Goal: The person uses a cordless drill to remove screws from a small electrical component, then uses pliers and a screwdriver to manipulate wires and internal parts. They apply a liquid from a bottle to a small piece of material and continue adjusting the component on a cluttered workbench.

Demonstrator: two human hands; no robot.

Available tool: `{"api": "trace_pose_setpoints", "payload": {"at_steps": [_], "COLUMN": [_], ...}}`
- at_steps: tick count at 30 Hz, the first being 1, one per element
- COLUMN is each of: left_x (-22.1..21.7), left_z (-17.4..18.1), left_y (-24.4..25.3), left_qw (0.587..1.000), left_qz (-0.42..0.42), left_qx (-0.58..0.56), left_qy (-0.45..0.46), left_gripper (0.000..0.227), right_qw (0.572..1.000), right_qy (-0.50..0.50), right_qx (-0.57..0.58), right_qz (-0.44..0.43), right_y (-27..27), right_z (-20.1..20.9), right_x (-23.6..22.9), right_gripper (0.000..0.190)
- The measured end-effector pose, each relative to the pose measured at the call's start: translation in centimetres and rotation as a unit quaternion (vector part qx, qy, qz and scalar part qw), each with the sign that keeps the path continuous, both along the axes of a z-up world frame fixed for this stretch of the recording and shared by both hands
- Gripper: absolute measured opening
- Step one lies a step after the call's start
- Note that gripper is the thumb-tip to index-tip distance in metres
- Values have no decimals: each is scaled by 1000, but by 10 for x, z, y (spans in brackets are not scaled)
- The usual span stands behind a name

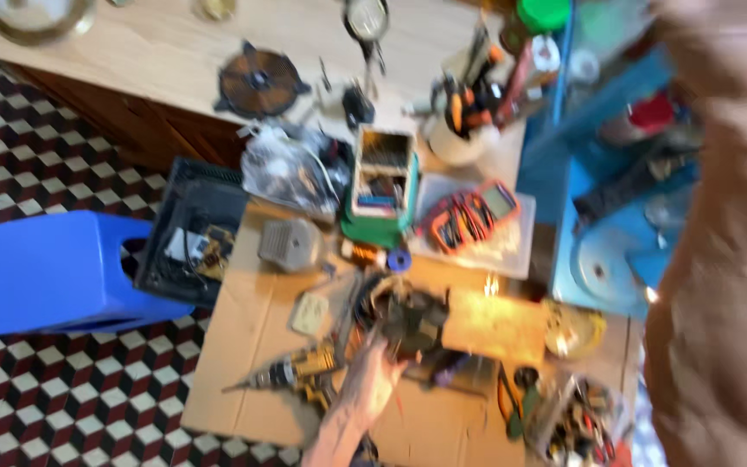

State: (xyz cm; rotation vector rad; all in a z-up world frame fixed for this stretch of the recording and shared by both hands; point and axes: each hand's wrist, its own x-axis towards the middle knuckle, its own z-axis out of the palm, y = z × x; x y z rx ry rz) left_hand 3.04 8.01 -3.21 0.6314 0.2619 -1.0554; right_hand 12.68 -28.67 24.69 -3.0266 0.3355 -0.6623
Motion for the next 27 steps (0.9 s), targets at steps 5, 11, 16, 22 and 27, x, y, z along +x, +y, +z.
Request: {"api": "trace_pose_setpoints", "payload": {"at_steps": [5, 11, 16, 22, 27], "left_x": [-16, -34, -57, -76, -79], "left_z": [31, 61, 57, 52, 47], "left_y": [-25, -57, -85, -117, -121], "left_qw": [992, 993, 985, 994, 999], "left_qz": [-45, 6, 37, 75, 29], "left_qx": [-92, -119, -158, -21, 23], "left_qy": [-77, 24, 62, 71, -8], "left_gripper": [37, 53, 93, 90, 91], "right_qw": [956, 743, 740, 721, 826], "right_qy": [-106, -64, 85, 72, 109], "right_qx": [249, 637, 600, 652, 512], "right_qz": [-115, -197, -294, -224, -209], "right_y": [94, 186, 186, 161, 150], "right_z": [52, -68, -142, -163, -152], "right_x": [-170, -310, -376, -386, -385], "right_gripper": [19, 24, 35, 44, 45]}}
